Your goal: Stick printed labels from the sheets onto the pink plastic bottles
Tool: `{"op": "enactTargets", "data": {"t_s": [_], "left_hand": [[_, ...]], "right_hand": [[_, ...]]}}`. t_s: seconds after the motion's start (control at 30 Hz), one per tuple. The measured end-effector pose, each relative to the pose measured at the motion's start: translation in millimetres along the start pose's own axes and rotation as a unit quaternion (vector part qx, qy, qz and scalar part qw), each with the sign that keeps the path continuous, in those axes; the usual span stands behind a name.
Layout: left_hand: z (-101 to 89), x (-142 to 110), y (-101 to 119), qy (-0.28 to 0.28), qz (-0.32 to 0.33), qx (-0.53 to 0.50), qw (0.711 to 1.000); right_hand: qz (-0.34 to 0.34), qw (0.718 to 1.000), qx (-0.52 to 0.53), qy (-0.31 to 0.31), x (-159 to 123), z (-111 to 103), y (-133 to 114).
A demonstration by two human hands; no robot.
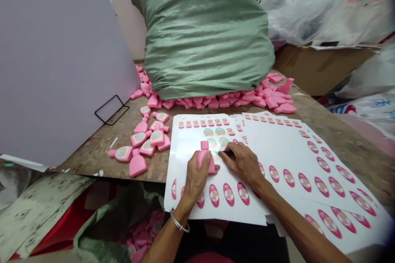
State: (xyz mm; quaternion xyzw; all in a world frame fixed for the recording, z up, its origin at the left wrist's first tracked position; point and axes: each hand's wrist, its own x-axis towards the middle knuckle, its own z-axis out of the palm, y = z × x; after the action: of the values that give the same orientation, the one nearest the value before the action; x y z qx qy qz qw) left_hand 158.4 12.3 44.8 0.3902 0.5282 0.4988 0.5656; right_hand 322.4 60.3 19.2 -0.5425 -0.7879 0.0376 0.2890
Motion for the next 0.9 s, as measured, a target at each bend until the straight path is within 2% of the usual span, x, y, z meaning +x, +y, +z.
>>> {"op": "enactTargets", "data": {"t_s": [0.13,0.33,0.73,0.9], "left_hand": [[-0.1,0.1,0.4,-0.001,-0.002,0.009,1.000],[-0.2,-0.2,2.3,0.001,-0.007,0.014,1.000],[0.2,-1.5,2.6,0.009,-0.014,-0.005,1.000],[-0.7,-1.0,-1.8,0.010,-0.005,0.003,1.000]], "right_hand": [[0.011,1.000,-0.008,-0.003,-0.2,2.7,0.5],[-0.024,0.998,-0.017,0.050,-2.5,2.8,-1.7],[-0.067,0.991,0.009,0.119,-4.5,2.9,-0.1],[-0.046,0.993,0.025,0.107,-4.1,2.9,-0.8]]}}
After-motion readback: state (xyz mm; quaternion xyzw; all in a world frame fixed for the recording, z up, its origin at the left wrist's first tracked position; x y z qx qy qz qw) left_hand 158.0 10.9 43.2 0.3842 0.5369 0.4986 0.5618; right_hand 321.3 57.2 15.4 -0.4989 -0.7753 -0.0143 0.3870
